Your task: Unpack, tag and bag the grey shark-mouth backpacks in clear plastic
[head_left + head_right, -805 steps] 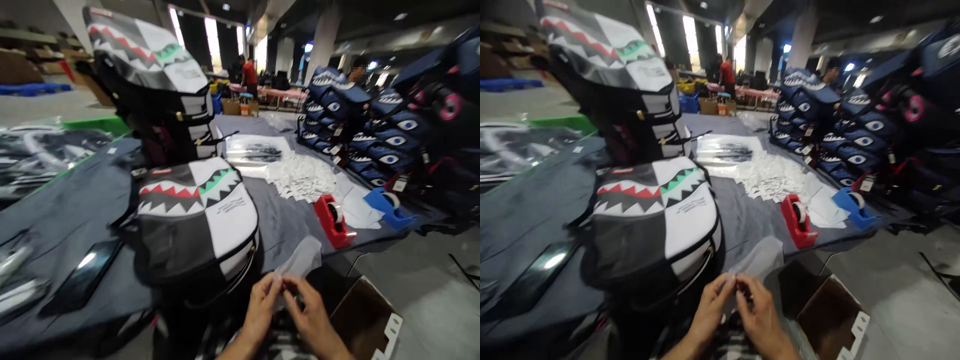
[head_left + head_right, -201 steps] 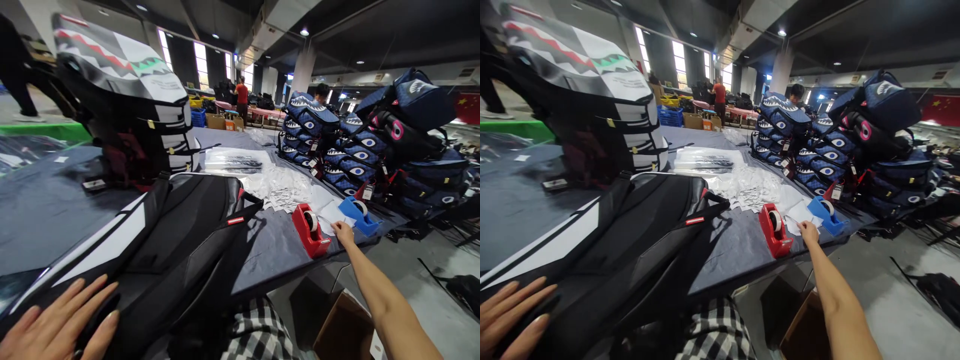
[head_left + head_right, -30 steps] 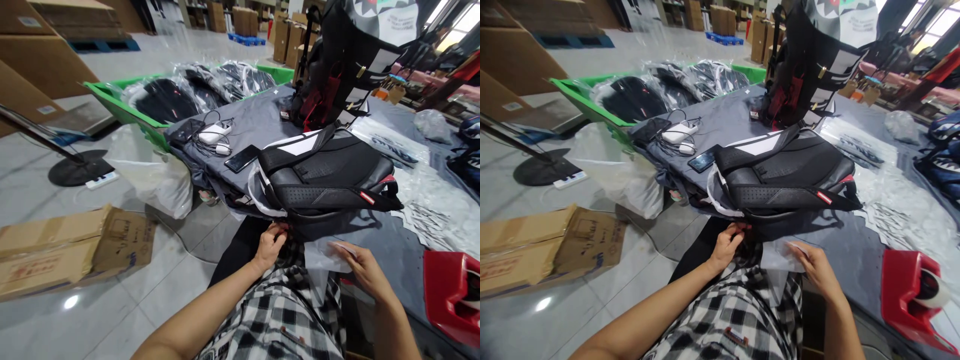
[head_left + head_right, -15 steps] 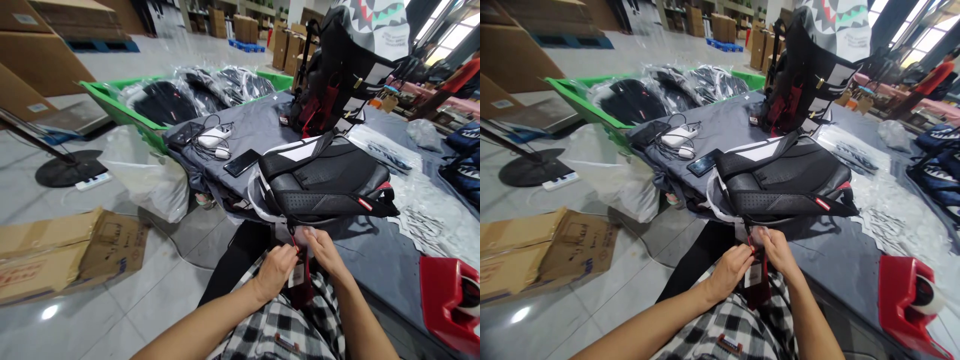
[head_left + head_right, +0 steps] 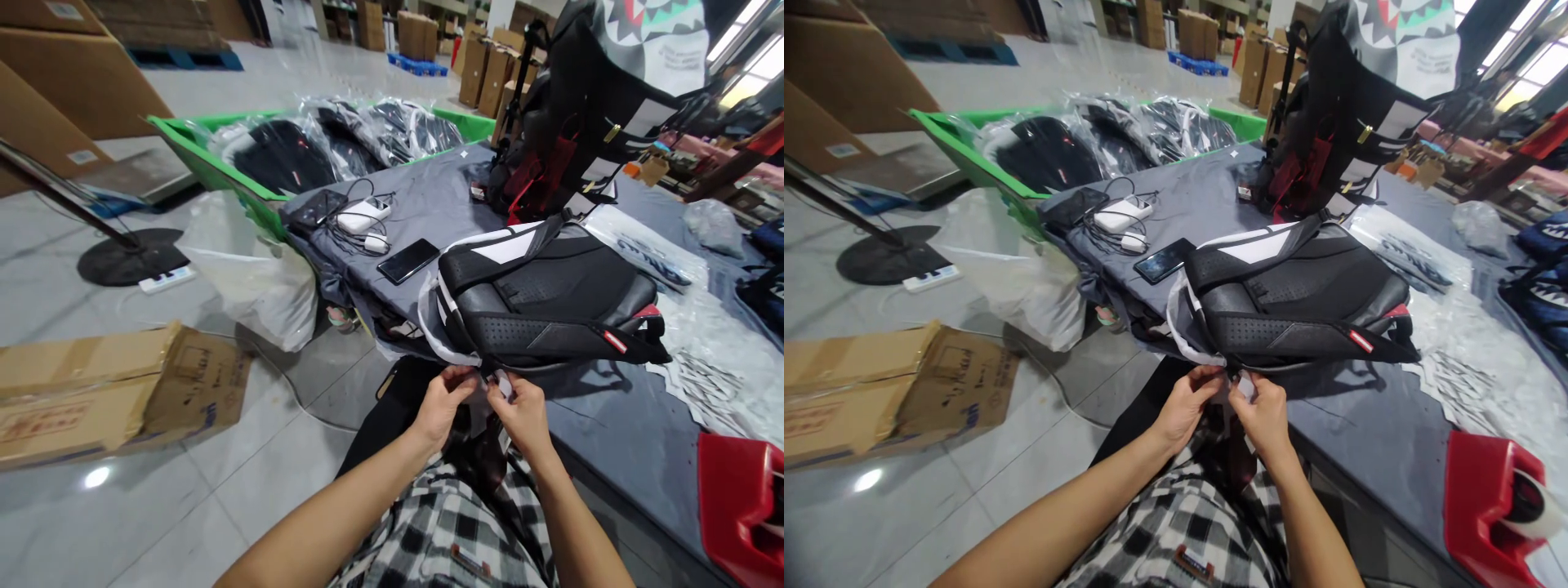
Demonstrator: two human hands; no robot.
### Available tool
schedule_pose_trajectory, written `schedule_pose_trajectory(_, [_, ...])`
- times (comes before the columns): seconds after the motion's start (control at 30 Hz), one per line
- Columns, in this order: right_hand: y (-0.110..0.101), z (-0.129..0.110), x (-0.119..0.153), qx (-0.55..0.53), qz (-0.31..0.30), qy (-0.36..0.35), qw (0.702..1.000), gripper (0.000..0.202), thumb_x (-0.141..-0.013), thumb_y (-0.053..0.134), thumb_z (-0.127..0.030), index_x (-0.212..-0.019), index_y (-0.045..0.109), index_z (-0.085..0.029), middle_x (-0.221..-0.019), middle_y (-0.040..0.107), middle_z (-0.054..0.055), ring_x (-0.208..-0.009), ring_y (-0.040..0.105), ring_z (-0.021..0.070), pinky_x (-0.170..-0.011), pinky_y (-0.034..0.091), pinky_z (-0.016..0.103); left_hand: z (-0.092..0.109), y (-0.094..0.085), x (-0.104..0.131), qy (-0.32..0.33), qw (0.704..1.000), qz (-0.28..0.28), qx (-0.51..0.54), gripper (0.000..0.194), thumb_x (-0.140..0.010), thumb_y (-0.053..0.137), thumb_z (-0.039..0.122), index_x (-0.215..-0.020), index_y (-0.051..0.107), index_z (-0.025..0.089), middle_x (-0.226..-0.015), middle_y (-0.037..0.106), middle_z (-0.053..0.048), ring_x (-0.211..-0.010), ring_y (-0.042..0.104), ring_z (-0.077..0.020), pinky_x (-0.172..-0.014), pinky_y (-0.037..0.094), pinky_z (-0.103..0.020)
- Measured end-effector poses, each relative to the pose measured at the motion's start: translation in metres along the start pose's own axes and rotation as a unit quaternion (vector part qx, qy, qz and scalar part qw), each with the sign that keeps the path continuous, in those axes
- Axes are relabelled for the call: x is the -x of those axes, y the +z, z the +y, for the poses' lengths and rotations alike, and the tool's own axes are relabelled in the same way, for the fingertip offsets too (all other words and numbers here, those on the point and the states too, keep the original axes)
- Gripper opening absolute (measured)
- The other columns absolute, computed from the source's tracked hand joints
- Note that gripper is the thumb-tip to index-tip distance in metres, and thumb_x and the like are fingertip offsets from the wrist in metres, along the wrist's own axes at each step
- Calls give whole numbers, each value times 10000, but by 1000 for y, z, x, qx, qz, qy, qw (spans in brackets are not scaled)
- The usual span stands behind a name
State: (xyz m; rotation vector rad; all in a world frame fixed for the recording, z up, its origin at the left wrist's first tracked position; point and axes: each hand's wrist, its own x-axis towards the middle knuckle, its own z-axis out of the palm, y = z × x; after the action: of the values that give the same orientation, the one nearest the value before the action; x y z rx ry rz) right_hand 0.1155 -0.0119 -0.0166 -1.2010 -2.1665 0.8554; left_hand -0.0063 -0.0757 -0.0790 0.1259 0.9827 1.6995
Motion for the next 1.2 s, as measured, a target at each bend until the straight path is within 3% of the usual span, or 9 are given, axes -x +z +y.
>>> schedule_pose_trajectory(0.13, [-8, -1, 3, 16, -1, -6, 1000, 291, -766, 554, -415, -678, 644, -152, -487, 482, -31, -435, 379, 91, -454, 334, 208, -4, 11, -6, -80, 994, -27, 67, 442, -450, 976, 351, -748, 714, 156, -755, 721, -20, -714, 667, -158, -764, 536, -293])
schedule_pose_trajectory(0.27, [-12, 2, 8, 33, 1, 3, 999, 347, -797, 546, -446, -673, 653, -140, -481, 490, -22, -430, 386, 91, -459, 337, 212, -8, 14, 2, -150, 982, -71, 85, 513, -431, 983, 399, -792, 751, 117, -857, 760, -106, -759, 706, -215, -795, 561, -354])
schedule_pose_trajectory(0.4, [-17, 10, 9, 39, -19, 5, 999, 394, -834, 541, -480, -696, 671, -134, -514, 521, -10, -462, 422, 102, -480, 362, 217, -10, 17, 8, -93, 994, -40, 36, 457, -523, 933, 482, -762, 760, 132, -782, 756, -76, -680, 678, -184, -713, 532, -302])
schedule_pose_trajectory(0.53, [-30, 17, 12, 57, -65, -30, 996, 502, -961, 451, -512, -681, 665, -154, -562, 551, 7, -526, 494, 123, -541, 409, 225, -12, 17, 8, -36, 999, -9, -1, 383, -613, 882, 495, -735, 768, 151, -761, 754, -52, -711, 669, -189, -740, 514, -298])
schedule_pose_trajectory(0.63, [-39, 14, 18, 136, -3, -91, 987, 457, -1020, 419, -438, -772, 700, -177, -659, 615, 34, -613, 564, 141, -618, 441, 236, -11, 19, 8, -17, 1000, 4, -8, 371, -622, 866, 494, -699, 763, 146, -727, 746, -56, -673, 651, -177, -715, 508, -290])
schedule_pose_trajectory(0.77, [-43, -7, 19, 242, 113, -205, 942, 228, -1003, 539, -296, -875, 705, -205, -772, 682, 41, -697, 603, 139, -684, 432, 245, -9, 26, 6, -46, 998, 12, 42, 386, -514, 924, 428, -645, 732, 121, -664, 711, -48, -609, 614, -141, -645, 488, -253])
schedule_pose_trajectory(0.9, [-35, -34, 14, 317, 133, -271, 899, 255, -990, 565, -219, -747, 642, -204, -640, 579, 1, -627, 519, 134, -608, 343, 276, -5, 32, 7, -62, 996, 15, 69, 449, -493, 928, 478, -636, 699, 119, -600, 656, -16, -540, 560, -115, -557, 450, -236])
schedule_pose_trajectory(1.07, [-10, -43, 13, 358, 115, -281, 883, 388, -1020, 480, -204, -640, 558, -217, -618, 505, 12, -626, 449, 166, -589, 294, 312, -2, 30, 14, -56, 995, 14, 82, 359, -515, 907, 387, -651, 699, 129, -587, 629, 17, -534, 524, -95, -553, 416, -218])
schedule_pose_trajectory(1.2, [5, -33, 21, 342, 113, -277, 891, 234, -1012, 497, -194, -827, 640, -199, -695, 590, 30, -673, 488, 181, -607, 338, 313, -1, 26, 17, -26, 999, 2, 44, 273, -577, 863, 335, -723, 756, 131, -706, 708, -18, -665, 589, -141, -687, 463, -250])
